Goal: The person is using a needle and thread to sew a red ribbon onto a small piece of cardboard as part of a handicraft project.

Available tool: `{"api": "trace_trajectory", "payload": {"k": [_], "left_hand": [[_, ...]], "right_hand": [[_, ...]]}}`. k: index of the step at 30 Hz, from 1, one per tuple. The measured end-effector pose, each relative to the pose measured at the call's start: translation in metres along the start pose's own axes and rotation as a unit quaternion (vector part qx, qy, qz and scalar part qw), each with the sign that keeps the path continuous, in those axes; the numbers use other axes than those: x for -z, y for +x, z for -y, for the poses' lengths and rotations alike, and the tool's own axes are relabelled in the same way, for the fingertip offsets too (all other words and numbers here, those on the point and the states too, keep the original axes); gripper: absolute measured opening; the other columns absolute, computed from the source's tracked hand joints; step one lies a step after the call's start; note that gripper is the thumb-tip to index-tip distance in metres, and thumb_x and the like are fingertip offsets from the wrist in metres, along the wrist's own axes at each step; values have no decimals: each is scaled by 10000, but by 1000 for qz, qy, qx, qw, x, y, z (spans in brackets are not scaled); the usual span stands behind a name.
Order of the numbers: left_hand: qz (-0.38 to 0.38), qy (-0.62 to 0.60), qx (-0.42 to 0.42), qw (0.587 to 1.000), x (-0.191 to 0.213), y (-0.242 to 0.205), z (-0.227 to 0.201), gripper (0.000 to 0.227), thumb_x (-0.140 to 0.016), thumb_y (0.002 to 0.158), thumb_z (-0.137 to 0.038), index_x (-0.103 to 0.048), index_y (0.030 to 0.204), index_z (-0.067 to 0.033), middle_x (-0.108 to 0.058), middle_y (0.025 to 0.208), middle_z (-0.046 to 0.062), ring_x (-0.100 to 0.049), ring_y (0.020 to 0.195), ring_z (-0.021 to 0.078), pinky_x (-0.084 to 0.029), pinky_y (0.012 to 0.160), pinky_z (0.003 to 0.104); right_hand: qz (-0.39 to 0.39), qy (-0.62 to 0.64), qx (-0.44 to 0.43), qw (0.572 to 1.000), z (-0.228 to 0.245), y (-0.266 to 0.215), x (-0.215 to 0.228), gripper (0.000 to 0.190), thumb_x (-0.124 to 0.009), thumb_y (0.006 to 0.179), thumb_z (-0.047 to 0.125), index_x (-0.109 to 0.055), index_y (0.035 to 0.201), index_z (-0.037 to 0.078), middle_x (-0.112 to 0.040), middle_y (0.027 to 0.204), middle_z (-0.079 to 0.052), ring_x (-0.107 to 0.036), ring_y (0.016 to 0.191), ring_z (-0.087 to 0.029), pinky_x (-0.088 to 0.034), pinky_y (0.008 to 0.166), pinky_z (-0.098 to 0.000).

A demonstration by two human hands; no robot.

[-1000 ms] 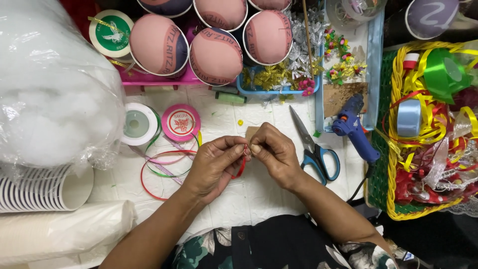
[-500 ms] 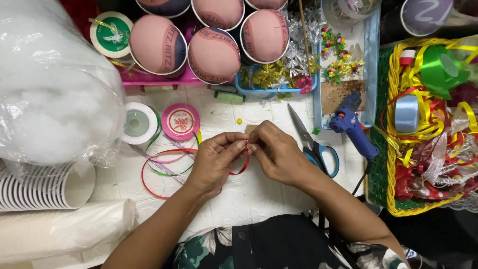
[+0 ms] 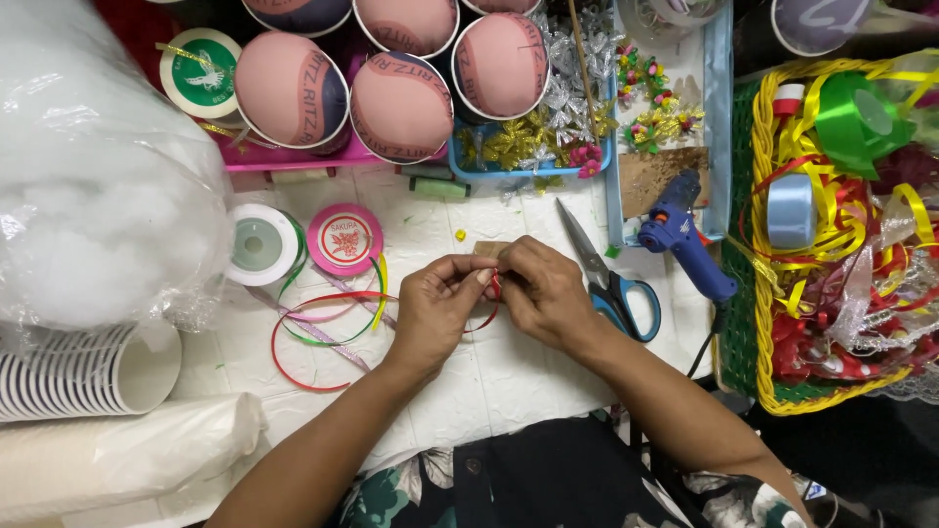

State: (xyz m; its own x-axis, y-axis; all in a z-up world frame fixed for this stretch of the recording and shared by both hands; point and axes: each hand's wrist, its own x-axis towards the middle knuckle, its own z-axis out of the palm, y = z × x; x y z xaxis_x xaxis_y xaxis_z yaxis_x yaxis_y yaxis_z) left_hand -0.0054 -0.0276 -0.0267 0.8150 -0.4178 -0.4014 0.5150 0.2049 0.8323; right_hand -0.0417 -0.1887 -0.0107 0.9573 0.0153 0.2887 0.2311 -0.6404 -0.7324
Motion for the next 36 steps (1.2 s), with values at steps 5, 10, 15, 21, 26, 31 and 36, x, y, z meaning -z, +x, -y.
{"api": "trace_trajectory", "payload": {"k": [5,10,15,21,26,31,36], "left_hand": [[-6,33,-4,999,0,2,1,180,-662,952,0,-740,1108,44,-706,841,138,-723,747,124,-617,728,214],[-7,46,-7,999,-3,2,-3,179,-664,950,4,-743,1106,42,-706,834,146,-724,737,128,-623,717,219],[-17,66,-10,998,-2,1,3,179,-675,936,6,-750,1096,33,-712,847,156,-723,727,122,-630,697,219],[-34,81,-7,996,-6,0,1,187,-662,940,19,-742,1107,42,-699,829,153,-707,695,112,-624,656,212],[-40,55,1,998,-7,1,-2,202,-657,948,10,-729,1132,53,-692,837,148,-710,707,112,-628,654,206],[-40,-10,8,999,0,-3,-12,203,-668,954,-12,-714,1140,55,-689,856,129,-707,730,104,-627,665,187],[-65,-69,10,995,13,-6,-17,211,-652,970,-44,-696,1160,38,-705,873,130,-734,769,135,-615,678,179]], "right_hand": [[-1,39,-13,999,-8,-2,-2,170,-629,794,-88,-653,851,71,-645,743,-102,-678,692,-315,-553,640,-386],[-4,51,-19,998,-10,-1,-1,174,-643,774,-94,-671,848,61,-666,741,-106,-689,698,-317,-558,655,-395],[5,59,-30,998,-13,-3,-1,165,-645,771,-89,-663,856,52,-669,767,-128,-700,740,-345,-561,684,-415],[7,48,-47,998,0,2,2,174,-666,768,-95,-664,870,45,-662,774,-138,-699,751,-356,-561,692,-427],[-5,58,-43,997,-1,2,5,155,-683,810,-55,-678,932,41,-665,824,-149,-690,769,-358,-556,685,-423],[-31,80,-20,996,8,4,13,113,-688,874,-7,-687,974,46,-667,877,-130,-675,761,-313,-552,666,-397],[-7,-65,21,998,32,2,34,65,-687,922,26,-705,965,71,-682,990,-130,-692,890,-333,-562,754,-423]]}}
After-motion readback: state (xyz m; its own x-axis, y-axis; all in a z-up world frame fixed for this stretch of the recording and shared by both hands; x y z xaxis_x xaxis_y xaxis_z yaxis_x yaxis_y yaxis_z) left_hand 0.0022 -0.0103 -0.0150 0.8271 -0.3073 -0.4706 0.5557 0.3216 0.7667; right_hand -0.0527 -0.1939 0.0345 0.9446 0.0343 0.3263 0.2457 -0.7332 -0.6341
